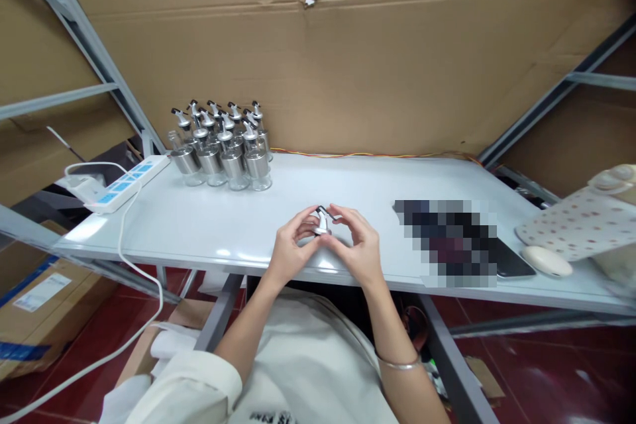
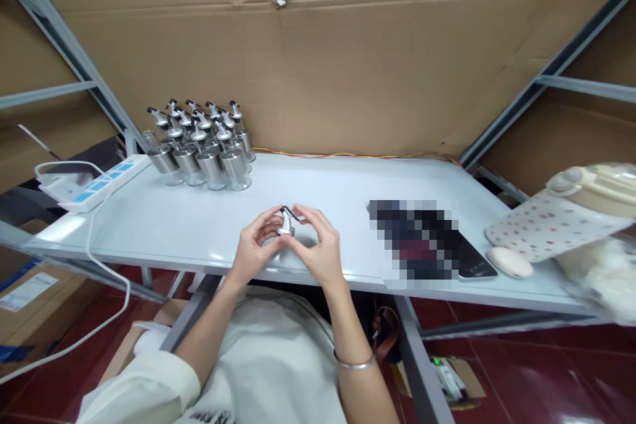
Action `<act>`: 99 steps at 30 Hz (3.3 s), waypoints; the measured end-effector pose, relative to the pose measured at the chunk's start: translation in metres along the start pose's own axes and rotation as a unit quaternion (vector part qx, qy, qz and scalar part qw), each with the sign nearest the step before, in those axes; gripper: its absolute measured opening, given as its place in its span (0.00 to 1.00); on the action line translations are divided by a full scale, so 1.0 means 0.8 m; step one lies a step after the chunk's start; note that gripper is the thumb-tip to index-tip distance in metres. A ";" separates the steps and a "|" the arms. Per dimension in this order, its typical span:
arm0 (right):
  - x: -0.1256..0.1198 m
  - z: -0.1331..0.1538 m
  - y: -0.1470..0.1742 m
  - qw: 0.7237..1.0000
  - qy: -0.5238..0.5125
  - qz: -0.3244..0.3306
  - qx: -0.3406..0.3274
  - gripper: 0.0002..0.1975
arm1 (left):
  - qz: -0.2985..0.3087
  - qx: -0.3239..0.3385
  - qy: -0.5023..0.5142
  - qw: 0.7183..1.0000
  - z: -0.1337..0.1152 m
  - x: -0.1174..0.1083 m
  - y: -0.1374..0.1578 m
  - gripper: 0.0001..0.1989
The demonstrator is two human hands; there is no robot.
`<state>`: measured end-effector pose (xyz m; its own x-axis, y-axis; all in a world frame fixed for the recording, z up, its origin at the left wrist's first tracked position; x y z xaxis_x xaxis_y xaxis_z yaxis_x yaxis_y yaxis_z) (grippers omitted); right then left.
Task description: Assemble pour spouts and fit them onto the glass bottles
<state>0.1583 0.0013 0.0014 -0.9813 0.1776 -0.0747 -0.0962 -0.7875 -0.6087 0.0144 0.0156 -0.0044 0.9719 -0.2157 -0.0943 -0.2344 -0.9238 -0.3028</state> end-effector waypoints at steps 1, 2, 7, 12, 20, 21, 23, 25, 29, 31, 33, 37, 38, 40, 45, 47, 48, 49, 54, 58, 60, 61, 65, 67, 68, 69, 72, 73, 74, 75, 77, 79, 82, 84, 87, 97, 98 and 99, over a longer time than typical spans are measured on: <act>0.000 0.002 -0.001 1.000 0.006 0.020 -0.003 0.22 | -0.004 0.001 0.002 1.000 0.000 -0.001 0.000 0.27; 0.000 0.003 -0.002 0.999 0.012 0.033 -0.006 0.23 | -0.006 0.002 0.004 1.000 -0.001 -0.001 0.000 0.28; -0.003 0.003 -0.001 0.998 0.018 0.055 -0.005 0.24 | -0.016 -0.011 0.021 1.000 -0.002 -0.001 0.000 0.27; -0.003 0.001 0.001 0.995 -0.004 0.094 0.011 0.26 | -0.036 -0.033 0.035 0.998 -0.003 -0.001 -0.001 0.28; -0.004 0.002 0.002 0.997 0.024 0.077 -0.007 0.25 | -0.027 -0.055 0.051 0.997 -0.005 -0.003 -0.001 0.28; -0.004 0.003 0.001 0.997 0.029 0.074 -0.012 0.24 | -0.026 -0.058 0.055 0.996 -0.005 -0.003 -0.001 0.28; -0.005 0.004 0.000 0.996 0.041 0.069 -0.023 0.23 | -0.026 -0.067 0.068 0.995 -0.003 -0.004 -0.002 0.27; -0.005 0.004 0.000 0.996 0.052 0.063 -0.038 0.21 | -0.023 -0.075 0.084 0.993 -0.003 -0.004 -0.002 0.27; -0.004 0.004 -0.001 0.994 0.059 0.052 -0.072 0.19 | -0.017 -0.088 0.088 0.992 -0.004 -0.004 -0.002 0.26; -0.004 0.004 -0.002 0.994 0.060 0.050 -0.080 0.19 | -0.019 -0.092 0.083 0.992 -0.004 -0.004 -0.002 0.25; -0.004 0.004 -0.002 0.994 0.060 0.047 -0.084 0.19 | -0.020 -0.095 0.082 0.992 -0.004 -0.004 -0.002 0.25; -0.003 0.004 0.000 0.994 0.062 0.042 -0.080 0.18 | -0.019 -0.093 0.076 0.993 -0.001 -0.005 -0.002 0.26; -0.003 0.004 0.000 0.994 0.064 0.038 -0.076 0.18 | -0.017 -0.086 0.073 0.993 -0.001 -0.005 -0.002 0.26; -0.001 0.003 0.001 0.996 0.060 0.026 -0.068 0.19 | -0.014 -0.063 0.064 0.996 -0.001 -0.004 -0.001 0.27; 0.000 -0.006 0.004 0.999 0.014 -0.023 -0.028 0.17 | 0.002 0.010 0.051 0.999 -0.004 -0.002 0.002 0.27; -0.001 -0.008 0.005 0.999 0.001 -0.037 -0.017 0.17 | 0.006 0.034 0.039 0.999 -0.005 -0.001 0.002 0.22; -0.001 -0.008 0.005 0.999 -0.002 -0.037 -0.018 0.17 | 0.002 0.044 0.033 0.999 -0.005 -0.001 0.002 0.19; -0.002 -0.007 0.005 0.999 -0.002 -0.032 -0.024 0.18 | -0.003 0.052 0.028 0.998 -0.005 -0.001 0.001 0.17; -0.001 0.005 0.001 0.997 0.019 0.004 -0.070 0.14 | -0.021 0.081 0.022 0.996 -0.008 -0.001 0.000 0.13; -0.001 0.007 0.000 0.998 0.025 0.020 -0.062 0.16 | -0.039 0.071 0.003 0.997 -0.007 -0.002 -0.001 0.13; -0.001 0.005 -0.001 0.998 0.021 0.033 -0.058 0.19 | -0.048 0.067 -0.013 0.997 -0.006 -0.003 -0.002 0.13; -0.001 0.004 -0.001 0.998 0.018 0.036 -0.057 0.19 | -0.051 0.068 -0.025 0.996 -0.005 -0.003 -0.003 0.13; -0.001 0.002 0.000 0.998 0.018 0.030 -0.047 0.18 | -0.026 0.088 -0.102 0.991 -0.009 -0.008 -0.006 0.15; -0.001 0.001 0.001 0.998 0.025 0.026 -0.045 0.15 | -0.002 0.099 -0.136 0.986 -0.014 -0.018 -0.013 0.14; 0.000 0.000 0.001 0.998 0.029 0.024 -0.046 0.14 | -0.002 0.101 -0.147 0.984 -0.018 -0.027 -0.019 0.13; 0.000 0.000 0.002 0.998 0.033 0.021 -0.047 0.14 | -0.017 0.102 -0.155 0.982 -0.021 -0.039 -0.027 0.14; 0.001 -0.004 0.003 0.999 0.031 0.001 -0.044 0.13 | -0.200 0.107 -0.171 0.959 -0.033 -0.102 -0.068 0.14; 0.001 -0.005 0.004 0.999 0.025 -0.009 -0.041 0.13 | -0.293 0.113 -0.189 0.930 -0.037 -0.129 -0.084 0.14; 0.002 -0.007 0.005 0.999 0.018 -0.018 -0.039 0.14 | -0.373 0.111 -0.213 0.896 -0.039 -0.158 -0.101 0.16; 0.002 -0.009 0.005 0.999 0.009 -0.025 -0.038 0.14 | -0.437 0.103 -0.241 0.860 -0.041 -0.186 -0.117 0.19; 0.003 -0.011 0.005 0.999 -0.009 -0.033 -0.042 0.15 | -0.498 0.084 -0.292 0.812 -0.041 -0.239 -0.146 0.25; 0.003 -0.010 0.005 0.998 -0.019 -0.032 -0.047 0.16 | -0.501 0.068 -0.317 0.802 -0.037 -0.281 -0.169 0.29; 0.003 -0.007 0.003 0.999 -0.016 -0.011 -0.049 0.19 | -0.446 0.032 -0.310 0.839 -0.029 -0.322 -0.190 0.27; 0.003 -0.005 0.003 0.999 -0.007 0.004 -0.049 0.21 | -0.419 -0.001 -0.280 0.864 -0.026 -0.336 -0.196 0.18; 0.003 -0.004 0.002 0.999 -0.007 -0.005 -0.051 0.20 | -0.405 -0.017 -0.263 0.875 -0.028 -0.346 -0.192 0.06; -0.001 -0.012 0.004 0.993 -0.023 -0.103 -0.047 0.09 | -0.375 -0.037 -0.226 0.898 -0.066 -0.312 -0.103 0.14; 0.000 -0.013 0.005 0.992 -0.032 -0.115 -0.040 0.08 | -0.362 -0.030 -0.218 0.906 -0.069 -0.302 -0.094 0.15; 0.000 -0.013 0.005 0.991 -0.041 -0.125 -0.032 0.08 | -0.343 -0.021 -0.203 0.917 -0.072 -0.289 -0.086 0.16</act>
<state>0.1596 0.0046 -0.0095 -0.9388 0.3117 0.1469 -0.3291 -0.6850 -0.6499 -0.1931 0.1113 0.0927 0.7999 0.5491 -0.2424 0.4391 -0.8106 -0.3875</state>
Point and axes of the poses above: each hand's wrist, its own y-axis away from the middle knuckle, its own x-axis out of the palm, z = x × y, the point moved 1 cm from there along -y, towards the middle knuckle, and after that the axes turned 9 degrees about -y, right-handed, at the moved point
